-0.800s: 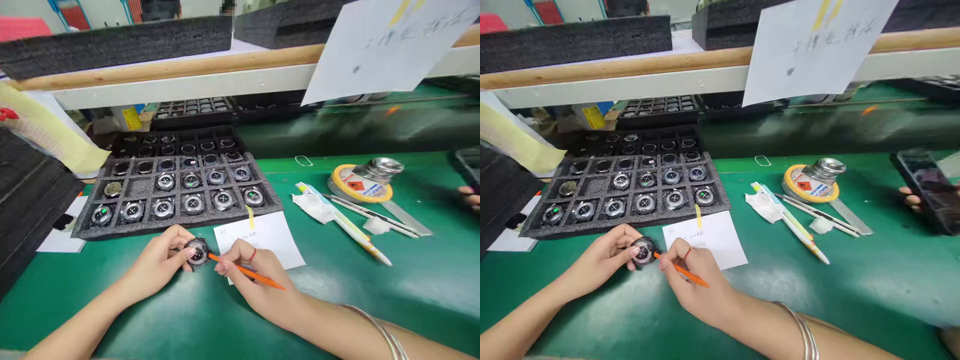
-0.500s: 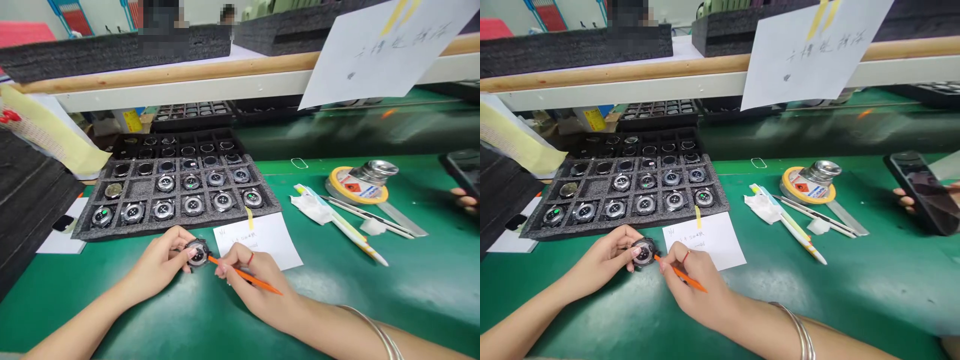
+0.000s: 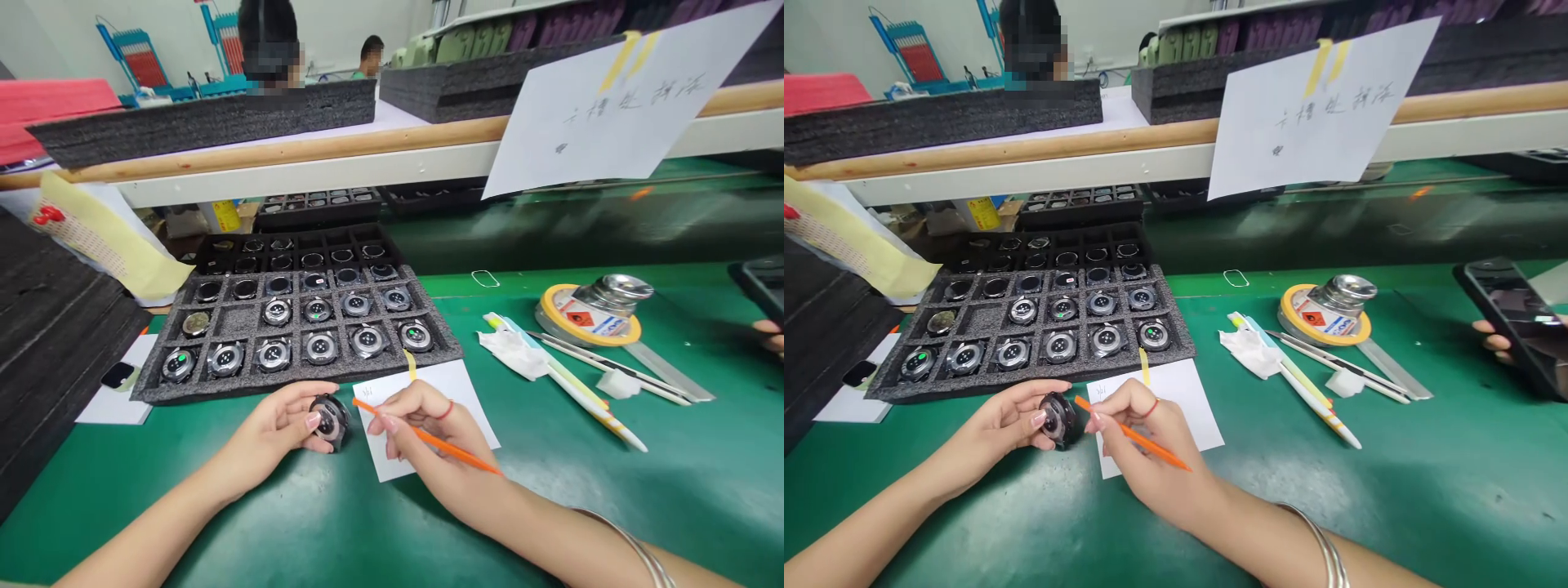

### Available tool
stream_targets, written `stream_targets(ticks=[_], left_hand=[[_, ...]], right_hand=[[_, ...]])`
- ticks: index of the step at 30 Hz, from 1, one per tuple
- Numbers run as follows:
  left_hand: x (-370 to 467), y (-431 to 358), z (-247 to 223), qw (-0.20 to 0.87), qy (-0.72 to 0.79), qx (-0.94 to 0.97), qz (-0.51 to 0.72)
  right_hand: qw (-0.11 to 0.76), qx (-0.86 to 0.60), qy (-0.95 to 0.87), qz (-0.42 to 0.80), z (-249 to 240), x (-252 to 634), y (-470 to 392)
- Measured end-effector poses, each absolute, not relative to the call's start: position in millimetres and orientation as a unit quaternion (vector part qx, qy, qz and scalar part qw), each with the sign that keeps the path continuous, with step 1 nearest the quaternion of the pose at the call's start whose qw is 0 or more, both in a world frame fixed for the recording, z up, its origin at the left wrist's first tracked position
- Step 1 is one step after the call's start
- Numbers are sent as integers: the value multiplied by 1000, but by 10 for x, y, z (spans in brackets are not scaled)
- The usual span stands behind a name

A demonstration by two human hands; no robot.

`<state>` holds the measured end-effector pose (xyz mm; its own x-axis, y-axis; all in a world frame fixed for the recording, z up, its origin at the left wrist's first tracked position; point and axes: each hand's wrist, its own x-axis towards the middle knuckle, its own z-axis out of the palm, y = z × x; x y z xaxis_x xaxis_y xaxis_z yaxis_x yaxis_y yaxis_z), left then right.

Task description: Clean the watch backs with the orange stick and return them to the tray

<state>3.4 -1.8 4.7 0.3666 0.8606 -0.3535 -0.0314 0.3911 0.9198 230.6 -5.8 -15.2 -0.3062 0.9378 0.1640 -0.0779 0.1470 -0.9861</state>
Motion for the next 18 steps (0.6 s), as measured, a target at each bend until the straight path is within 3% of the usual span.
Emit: stream_targets(ticks=[4,18], left_hand=[[70,-26,27,725,436,418,332],[81,-18,8,741,429,409,316]], right_hand=[[532,-333,-625,464,-80,2358,-38],[464,-257,-773,348,-141,2375,-50]])
